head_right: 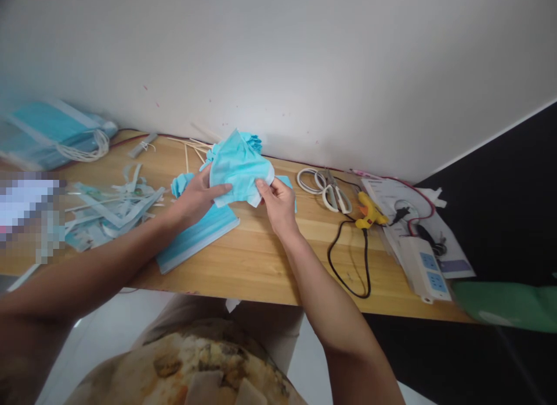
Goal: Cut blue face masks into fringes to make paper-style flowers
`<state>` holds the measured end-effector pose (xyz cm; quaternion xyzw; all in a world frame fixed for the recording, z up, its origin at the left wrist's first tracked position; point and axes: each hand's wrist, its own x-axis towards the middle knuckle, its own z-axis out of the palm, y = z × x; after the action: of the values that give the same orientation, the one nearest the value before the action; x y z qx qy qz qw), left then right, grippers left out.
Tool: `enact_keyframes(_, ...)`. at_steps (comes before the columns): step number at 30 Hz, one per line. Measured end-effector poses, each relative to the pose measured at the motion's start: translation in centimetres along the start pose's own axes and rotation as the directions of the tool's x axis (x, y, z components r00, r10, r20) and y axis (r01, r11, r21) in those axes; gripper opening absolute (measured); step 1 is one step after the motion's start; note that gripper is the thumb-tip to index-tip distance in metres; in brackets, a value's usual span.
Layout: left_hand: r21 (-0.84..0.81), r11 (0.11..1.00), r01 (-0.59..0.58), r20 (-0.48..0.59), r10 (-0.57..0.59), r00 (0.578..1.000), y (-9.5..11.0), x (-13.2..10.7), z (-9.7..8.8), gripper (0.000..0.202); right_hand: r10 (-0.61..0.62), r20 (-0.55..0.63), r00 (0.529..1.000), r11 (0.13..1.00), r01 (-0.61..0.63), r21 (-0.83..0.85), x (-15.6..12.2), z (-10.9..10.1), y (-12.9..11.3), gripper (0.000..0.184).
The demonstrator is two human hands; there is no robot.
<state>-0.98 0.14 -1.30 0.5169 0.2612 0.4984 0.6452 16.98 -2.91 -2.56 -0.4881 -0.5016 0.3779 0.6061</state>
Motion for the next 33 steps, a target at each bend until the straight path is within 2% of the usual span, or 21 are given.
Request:
enact_keyframes(4, -0.064, 0.992, 0.108, 0.054, -0.105, 0.993, 0.7, 0.0, -0.3, 0.051, -0.018, -0.071, 0.997, 0.999, 0.022, 0.047, 0.7, -0.8, -0.6, 0.038)
enact_keyframes(7, -0.024, 0.968, 0.248, 0.159, -0.242, 0.957, 1.2, -0.3, -0.3, 0.043, -0.151, -0.127, 0.98, 0.988, 0.15, -0.023, 1.2, -1.9, -1.9, 0.041)
enact_keyframes(9, 0.01, 0.951, 0.308, 0.229, -0.302, 0.926, 1.4, -0.5, -0.3, 0.039, -0.25, -0.11, 0.962, 0.964, 0.236, -0.125, 1.4, -2.7, -2.8, 0.048)
enact_keyframes(11, 0.036, 0.941, 0.335, 0.276, -0.332, 0.902, 1.5, -0.8, -0.3, 0.036, -0.305, -0.041, 0.951, 0.936, 0.292, -0.197, 1.4, -3.2, -3.4, 0.053)
enact_keyframes(13, 0.08, 0.934, 0.348, 0.314, -0.355, 0.881, 1.6, -1.0, -0.4, 0.034, -0.299, 0.039, 0.953, 0.925, 0.3, -0.231, 1.3, -3.5, -3.5, 0.052)
enact_keyframes(15, 0.151, 0.924, 0.351, 0.358, -0.382, 0.852, 1.7, -1.0, -0.4, 0.031, -0.253, 0.093, 0.963, 0.925, 0.269, -0.27, 1.3, -3.6, -3.3, 0.041)
enact_keyframes(17, 0.217, 0.915, 0.339, 0.405, -0.401, 0.822, 1.6, -1.0, -0.5, 0.03, -0.233, 0.077, 0.969, 0.92, 0.245, -0.306, 1.3, -3.6, -3.0, 0.032)
enact_keyframes(18, 0.239, 0.914, 0.328, 0.408, -0.401, 0.82, 1.6, -0.9, -0.6, 0.029, -0.244, 0.038, 0.969, 0.918, 0.243, -0.315, 1.3, -3.6, -2.9, 0.032)
enact_keyframes(19, 0.256, 0.915, 0.312, 0.387, -0.393, 0.834, 1.5, -0.8, -0.6, 0.029, -0.266, -0.015, 0.964, 0.915, 0.248, -0.318, 1.4, -3.6, -2.8, 0.034)
enact_keyframes(20, 0.275, 0.918, 0.286, 0.337, -0.37, 0.866, 1.3, -0.6, -0.7, 0.029, -0.293, -0.076, 0.953, 0.913, 0.255, -0.32, 1.5, -3.6, -2.8, 0.035)
enact_keyframes(22, 0.327, 0.921, 0.212, 0.176, -0.28, 0.944, 0.9, -0.3, -0.8, 0.029, -0.329, -0.185, 0.926, 0.906, 0.254, -0.337, 1.7, -3.6, -2.7, 0.037)
enact_keyframes(24, 0.365, 0.919, 0.149, 0.004, -0.162, 0.987, 0.5, 0.0, -1.0, 0.034, -0.344, -0.242, 0.907, 0.897, 0.241, -0.37, 1.8, -3.6, -2.7, 0.04)
enact_keyframes(26, 0.343, 0.933, 0.108, -0.11, -0.074, 0.991, 0.2, 0.2, -1.0, 0.038, -0.344, -0.26, 0.902, 0.889, 0.224, -0.399, 1.8, -3.5, -2.6, 0.041)
enact_keyframes(29, 0.294, 0.954, 0.054, -0.199, 0.006, 0.98, 0.1, 0.3, -1.0, 0.039, -0.349, -0.249, 0.903, 0.879, 0.223, -0.422, 1.7, -3.2, -2.3, 0.041)
enact_keyframes(33, 0.419, 0.907, -0.037, -0.276, 0.166, 0.947, 0.1, 0.4, -1.3, 0.034, -0.354, -0.23, 0.907, 0.869, 0.227, -0.44, 1.5, -2.9, -1.9, 0.04)
